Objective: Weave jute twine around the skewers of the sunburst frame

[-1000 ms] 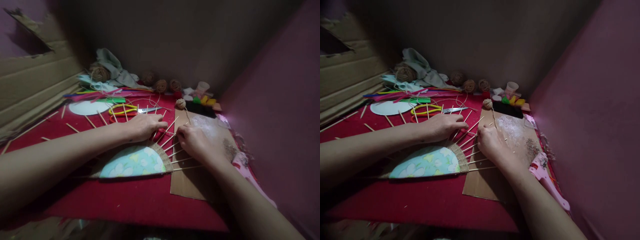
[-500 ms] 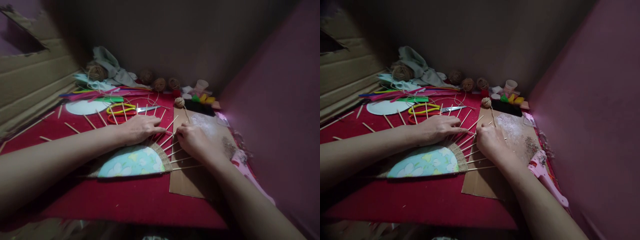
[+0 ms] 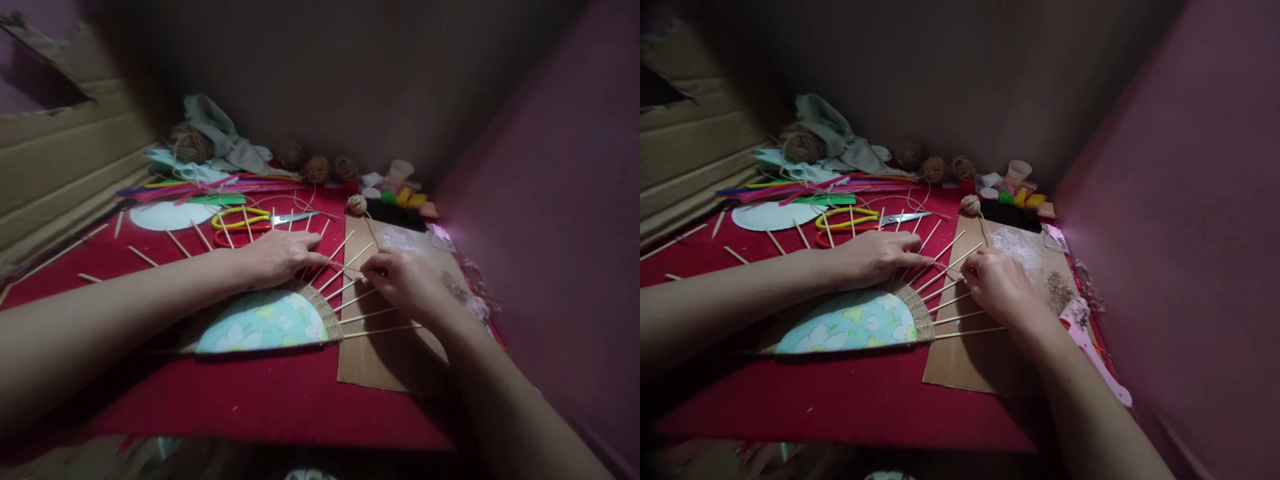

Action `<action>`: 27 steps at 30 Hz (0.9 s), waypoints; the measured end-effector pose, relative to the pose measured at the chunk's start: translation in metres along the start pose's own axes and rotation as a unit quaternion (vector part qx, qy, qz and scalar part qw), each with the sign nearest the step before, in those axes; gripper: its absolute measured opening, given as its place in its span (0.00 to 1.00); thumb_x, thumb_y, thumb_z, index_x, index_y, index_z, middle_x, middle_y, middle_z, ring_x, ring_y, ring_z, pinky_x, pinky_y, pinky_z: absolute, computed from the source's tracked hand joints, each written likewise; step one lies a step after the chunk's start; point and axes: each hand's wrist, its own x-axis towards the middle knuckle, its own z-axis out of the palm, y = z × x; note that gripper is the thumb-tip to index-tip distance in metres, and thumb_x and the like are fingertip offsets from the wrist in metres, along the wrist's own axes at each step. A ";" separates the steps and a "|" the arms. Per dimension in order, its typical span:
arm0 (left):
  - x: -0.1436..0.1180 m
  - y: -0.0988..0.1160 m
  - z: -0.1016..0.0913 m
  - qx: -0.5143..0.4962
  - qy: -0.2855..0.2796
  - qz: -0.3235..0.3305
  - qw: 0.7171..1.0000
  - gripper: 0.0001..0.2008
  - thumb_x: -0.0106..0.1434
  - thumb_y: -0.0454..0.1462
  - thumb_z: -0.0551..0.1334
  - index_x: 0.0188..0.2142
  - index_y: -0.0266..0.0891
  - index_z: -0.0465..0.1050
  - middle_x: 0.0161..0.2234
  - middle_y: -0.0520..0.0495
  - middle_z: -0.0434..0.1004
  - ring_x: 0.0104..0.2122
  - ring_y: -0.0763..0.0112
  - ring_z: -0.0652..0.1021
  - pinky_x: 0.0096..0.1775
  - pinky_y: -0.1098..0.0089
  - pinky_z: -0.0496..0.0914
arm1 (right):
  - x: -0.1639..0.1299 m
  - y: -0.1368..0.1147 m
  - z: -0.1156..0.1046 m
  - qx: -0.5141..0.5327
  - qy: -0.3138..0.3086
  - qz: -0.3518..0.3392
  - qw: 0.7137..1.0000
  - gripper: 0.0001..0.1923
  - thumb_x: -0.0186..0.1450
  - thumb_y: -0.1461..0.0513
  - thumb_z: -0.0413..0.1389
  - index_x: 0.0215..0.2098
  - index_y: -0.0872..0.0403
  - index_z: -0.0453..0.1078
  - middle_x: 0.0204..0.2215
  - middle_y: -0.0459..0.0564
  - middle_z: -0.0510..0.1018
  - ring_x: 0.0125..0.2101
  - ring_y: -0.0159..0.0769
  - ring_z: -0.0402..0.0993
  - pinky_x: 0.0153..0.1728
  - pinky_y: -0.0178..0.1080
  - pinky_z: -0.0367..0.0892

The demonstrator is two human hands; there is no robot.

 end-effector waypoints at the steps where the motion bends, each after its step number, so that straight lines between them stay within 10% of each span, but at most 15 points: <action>1: 0.000 0.000 -0.001 -0.006 -0.003 -0.008 1.000 0.17 0.65 0.35 0.54 0.51 0.52 0.70 0.33 0.47 0.66 0.28 0.71 0.65 0.25 0.72 0.52 | -0.003 0.001 -0.001 0.012 0.000 0.001 1.000 0.08 0.60 0.68 0.55 0.28 0.54 0.76 0.27 0.49 0.77 0.27 0.32 0.69 0.29 0.35 0.60; 20: -0.001 0.004 -0.001 -0.020 0.008 -0.002 1.000 0.17 0.63 0.34 0.55 0.50 0.49 0.71 0.34 0.46 0.67 0.30 0.70 0.67 0.27 0.73 0.58 | -0.020 0.005 0.008 0.054 0.033 -0.008 0.998 0.08 0.61 0.68 0.53 0.30 0.53 0.74 0.29 0.48 0.75 0.28 0.31 0.69 0.30 0.34 0.60; 27: 0.018 0.010 -0.018 -0.124 0.056 -0.124 0.983 0.16 0.62 0.32 0.51 0.44 0.38 0.74 0.39 0.44 0.72 0.33 0.72 0.71 0.33 0.74 0.63 | -0.017 0.009 0.010 0.033 0.040 -0.005 0.999 0.08 0.61 0.67 0.54 0.30 0.54 0.74 0.29 0.48 0.76 0.28 0.32 0.69 0.29 0.34 0.58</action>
